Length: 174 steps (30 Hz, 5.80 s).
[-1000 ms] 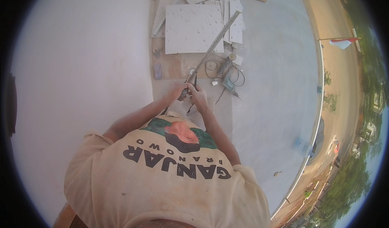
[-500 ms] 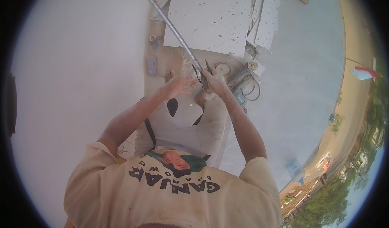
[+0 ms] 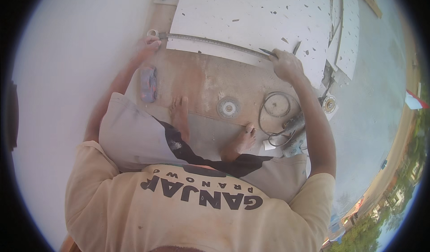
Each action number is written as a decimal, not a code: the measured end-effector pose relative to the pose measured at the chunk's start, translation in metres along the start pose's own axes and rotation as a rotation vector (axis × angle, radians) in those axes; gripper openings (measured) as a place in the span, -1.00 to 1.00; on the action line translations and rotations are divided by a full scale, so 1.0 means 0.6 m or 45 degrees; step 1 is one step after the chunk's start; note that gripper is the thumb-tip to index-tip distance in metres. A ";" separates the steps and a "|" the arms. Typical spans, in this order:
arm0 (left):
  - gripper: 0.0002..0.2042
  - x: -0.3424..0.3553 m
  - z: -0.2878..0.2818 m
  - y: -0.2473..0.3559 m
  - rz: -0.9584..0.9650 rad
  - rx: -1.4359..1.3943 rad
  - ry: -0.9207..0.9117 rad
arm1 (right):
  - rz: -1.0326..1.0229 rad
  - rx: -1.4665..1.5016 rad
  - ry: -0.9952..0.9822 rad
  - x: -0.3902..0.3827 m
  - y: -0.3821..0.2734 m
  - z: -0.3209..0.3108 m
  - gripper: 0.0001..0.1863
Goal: The person measures and marks a white speckled tile using a metal ruler and pencil, then cuts the tile along the marked line using an angle grinder. The person handles the tile and tools directly, working on a concrete floor.
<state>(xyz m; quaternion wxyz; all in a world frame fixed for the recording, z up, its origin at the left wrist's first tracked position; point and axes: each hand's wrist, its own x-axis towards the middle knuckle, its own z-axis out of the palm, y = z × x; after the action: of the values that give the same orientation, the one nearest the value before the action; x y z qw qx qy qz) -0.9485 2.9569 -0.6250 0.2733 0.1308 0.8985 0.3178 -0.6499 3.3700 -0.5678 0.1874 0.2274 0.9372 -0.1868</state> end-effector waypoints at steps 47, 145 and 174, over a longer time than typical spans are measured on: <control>-0.77 -0.013 0.495 0.468 1.336 0.297 -0.737 | 0.159 0.183 0.473 -0.111 0.136 0.051 -0.64; -0.80 0.008 0.499 0.496 1.239 0.364 -0.986 | 0.065 0.649 0.794 -0.127 0.075 0.130 -0.81; -0.78 -0.056 0.447 0.526 1.224 0.671 -0.831 | -0.066 0.420 0.890 -0.132 0.123 0.111 -0.34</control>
<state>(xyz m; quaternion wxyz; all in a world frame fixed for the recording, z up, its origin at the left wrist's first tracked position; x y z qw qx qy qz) -0.7477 3.3180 -0.5823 0.3183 0.6723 0.6581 0.1171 -0.5302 3.3739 -0.6105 -0.1872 0.2805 0.9074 -0.2509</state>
